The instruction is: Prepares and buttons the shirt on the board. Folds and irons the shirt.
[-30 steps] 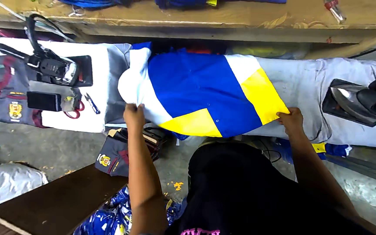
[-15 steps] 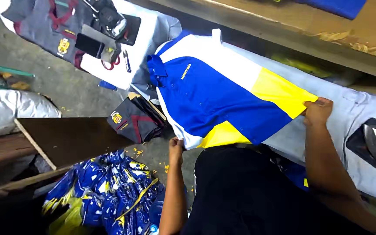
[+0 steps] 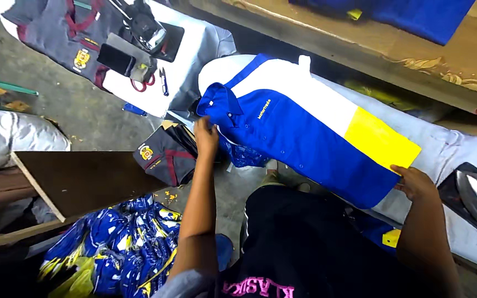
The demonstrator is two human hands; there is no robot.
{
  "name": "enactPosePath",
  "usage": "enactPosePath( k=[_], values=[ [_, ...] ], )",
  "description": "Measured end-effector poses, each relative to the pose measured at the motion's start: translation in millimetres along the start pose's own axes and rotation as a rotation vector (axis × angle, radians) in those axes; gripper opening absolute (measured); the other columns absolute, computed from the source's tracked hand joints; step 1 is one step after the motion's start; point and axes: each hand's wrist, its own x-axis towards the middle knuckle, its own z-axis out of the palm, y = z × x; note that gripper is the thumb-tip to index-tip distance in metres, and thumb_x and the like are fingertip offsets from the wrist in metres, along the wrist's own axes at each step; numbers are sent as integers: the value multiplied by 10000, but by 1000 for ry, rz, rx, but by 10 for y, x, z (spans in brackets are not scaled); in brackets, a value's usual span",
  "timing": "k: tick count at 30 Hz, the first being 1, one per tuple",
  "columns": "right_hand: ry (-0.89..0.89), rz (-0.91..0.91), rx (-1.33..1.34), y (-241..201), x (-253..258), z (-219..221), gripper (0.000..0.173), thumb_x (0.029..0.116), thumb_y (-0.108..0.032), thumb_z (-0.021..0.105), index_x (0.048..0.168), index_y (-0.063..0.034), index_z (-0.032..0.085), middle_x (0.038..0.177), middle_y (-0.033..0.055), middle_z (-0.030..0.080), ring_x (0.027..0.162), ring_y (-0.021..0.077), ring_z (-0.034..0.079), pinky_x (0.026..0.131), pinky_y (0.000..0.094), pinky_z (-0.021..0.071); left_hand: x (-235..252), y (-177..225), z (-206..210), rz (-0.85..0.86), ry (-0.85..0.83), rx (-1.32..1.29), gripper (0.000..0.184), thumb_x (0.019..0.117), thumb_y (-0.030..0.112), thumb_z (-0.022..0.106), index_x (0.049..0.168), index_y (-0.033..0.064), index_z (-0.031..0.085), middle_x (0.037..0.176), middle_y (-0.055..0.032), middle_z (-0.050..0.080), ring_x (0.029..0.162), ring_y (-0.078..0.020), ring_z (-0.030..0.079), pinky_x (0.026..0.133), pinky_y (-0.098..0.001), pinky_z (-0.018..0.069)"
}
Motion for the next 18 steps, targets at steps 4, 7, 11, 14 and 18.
enactPosePath(
  k=[4, 7, 11, 14, 18],
  values=[
    [-43, -7, 89, 235, -159, -9, 347, 1073, -231, 522, 1322, 7, 483, 956, 83, 589, 725, 120, 592, 676, 317, 537, 909, 138, -230, 127, -26, 184, 552, 946, 85, 657, 1458, -44, 498, 1474, -367, 449, 1392, -560, 395, 1106, -716, 327],
    [-89, 31, 127, 409, -399, -40, 305, 1083, -171, 491, 1311, 31, 469, 922, 61, 560, 698, 107, 594, 680, 306, 556, 1421, 11, -274, 61, -221, 232, 609, 960, 187, 708, 1468, -56, 475, 1453, -374, 470, 1384, -561, 412, 1108, -727, 327],
    [-206, 0, 188, 624, -593, 3, 181, 1074, -132, 473, 1221, -34, 516, 914, -5, 601, 756, 60, 634, 711, 268, 571, 1706, -2, -158, 93, -378, 242, 383, 1027, 182, 626, 1281, -104, 597, 1252, -353, 622, 1234, -513, 578, 1072, -683, 402],
    [-212, -31, 190, 688, -629, 55, 214, 1067, -159, 468, 1198, -16, 558, 930, -25, 618, 808, 36, 628, 755, 256, 556, 1714, 57, -160, 191, -206, 51, 317, 1052, 140, 558, 1238, -111, 612, 1210, -317, 650, 1176, -427, 627, 1060, -587, 452],
    [-157, -23, 233, 639, -682, 190, 258, 1076, -211, 437, 1150, -3, 570, 926, -20, 622, 834, 49, 628, 789, 276, 551, 1834, -109, -119, 138, 11, -148, 351, 1045, 147, 551, 1276, -116, 584, 1244, -297, 642, 1180, -349, 630, 1059, -484, 475]
  ],
)
